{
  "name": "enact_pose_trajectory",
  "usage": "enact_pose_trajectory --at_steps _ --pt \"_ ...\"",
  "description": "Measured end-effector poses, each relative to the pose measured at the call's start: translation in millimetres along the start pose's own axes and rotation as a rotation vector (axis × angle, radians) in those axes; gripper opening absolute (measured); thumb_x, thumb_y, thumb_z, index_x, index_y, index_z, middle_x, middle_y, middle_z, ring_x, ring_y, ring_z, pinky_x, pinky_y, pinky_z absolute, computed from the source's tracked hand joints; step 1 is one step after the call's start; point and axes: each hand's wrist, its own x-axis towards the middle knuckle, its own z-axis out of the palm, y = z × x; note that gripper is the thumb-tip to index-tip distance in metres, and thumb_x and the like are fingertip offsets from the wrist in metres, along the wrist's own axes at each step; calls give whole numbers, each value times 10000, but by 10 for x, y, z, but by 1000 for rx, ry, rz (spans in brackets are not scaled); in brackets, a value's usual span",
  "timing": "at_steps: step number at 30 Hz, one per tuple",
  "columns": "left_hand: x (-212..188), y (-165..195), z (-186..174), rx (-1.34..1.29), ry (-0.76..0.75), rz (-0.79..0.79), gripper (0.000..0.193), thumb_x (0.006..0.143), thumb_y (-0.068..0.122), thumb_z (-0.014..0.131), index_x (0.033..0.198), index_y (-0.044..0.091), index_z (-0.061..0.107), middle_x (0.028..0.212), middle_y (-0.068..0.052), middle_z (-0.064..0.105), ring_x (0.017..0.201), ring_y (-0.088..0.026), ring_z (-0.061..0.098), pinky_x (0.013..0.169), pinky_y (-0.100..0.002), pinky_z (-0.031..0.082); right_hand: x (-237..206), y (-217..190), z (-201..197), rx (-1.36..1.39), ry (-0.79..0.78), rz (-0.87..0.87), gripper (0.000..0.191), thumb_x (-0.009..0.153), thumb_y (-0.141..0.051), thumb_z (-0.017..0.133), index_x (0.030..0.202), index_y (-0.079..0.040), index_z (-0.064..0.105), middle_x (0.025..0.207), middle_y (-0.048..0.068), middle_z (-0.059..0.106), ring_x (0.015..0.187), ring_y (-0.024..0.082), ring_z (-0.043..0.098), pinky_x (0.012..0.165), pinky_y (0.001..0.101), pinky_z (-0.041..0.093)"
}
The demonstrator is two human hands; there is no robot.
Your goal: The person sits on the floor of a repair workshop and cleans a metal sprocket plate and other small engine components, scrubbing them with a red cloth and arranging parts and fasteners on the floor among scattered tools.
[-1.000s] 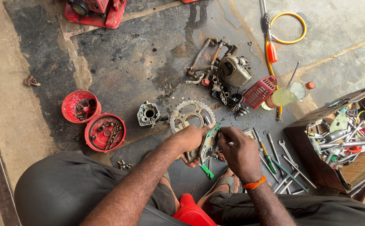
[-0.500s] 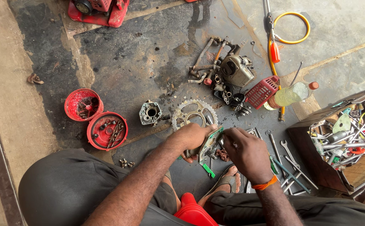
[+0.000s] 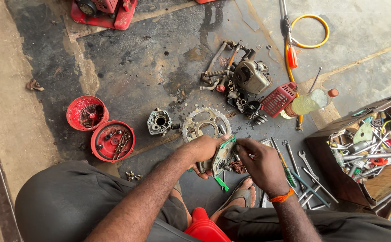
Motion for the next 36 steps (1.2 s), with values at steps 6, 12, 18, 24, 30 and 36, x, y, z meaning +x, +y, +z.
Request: enact_pose_trajectory --at_steps 6,12,18,24,30,36 --pt "-46 4 -1 -19 -29 -9 753 1004 712 348 952 66 729 662 -80 681 534 -175 655 506 -402 621 -16 -20 54 -205 157 -170 182 835 -149 737 1009 -95 733 845 69 736 719 269 733 654 383 577" --pt "-10 55 34 52 89 -50 745 997 714 377 955 50 714 673 -102 679 562 -187 674 506 -395 627 -8 -113 114 -532 330 -341 101 822 -165 763 888 -125 699 741 22 665 664 212 684 552 370 487" --pt "85 -49 -50 105 225 -105 800 990 742 364 981 34 735 697 -106 687 571 -171 680 504 -378 623 -33 -139 -71 -453 602 -333 35 919 -128 733 930 -106 708 823 36 698 687 185 660 604 346 498" --pt "189 -198 -199 -184 5 36 749 1006 699 399 1057 31 733 779 -116 720 612 -202 703 511 -411 635 8 164 -221 -247 302 63 176 977 -241 683 1064 -104 750 855 102 756 747 247 754 661 384 571" --pt "211 -154 -258 -361 -63 170 507 1030 483 421 1239 99 679 1014 -106 763 776 -215 757 579 -450 674 83 444 45 -348 -72 238 265 915 -393 675 992 -169 794 867 70 791 795 278 768 731 422 592" --pt "74 -72 -250 -342 7 170 543 1015 531 437 1263 115 682 1005 -78 762 763 -176 752 569 -411 664 62 423 183 -314 -305 227 265 959 -433 664 1044 -214 786 887 67 795 801 272 757 746 403 575"
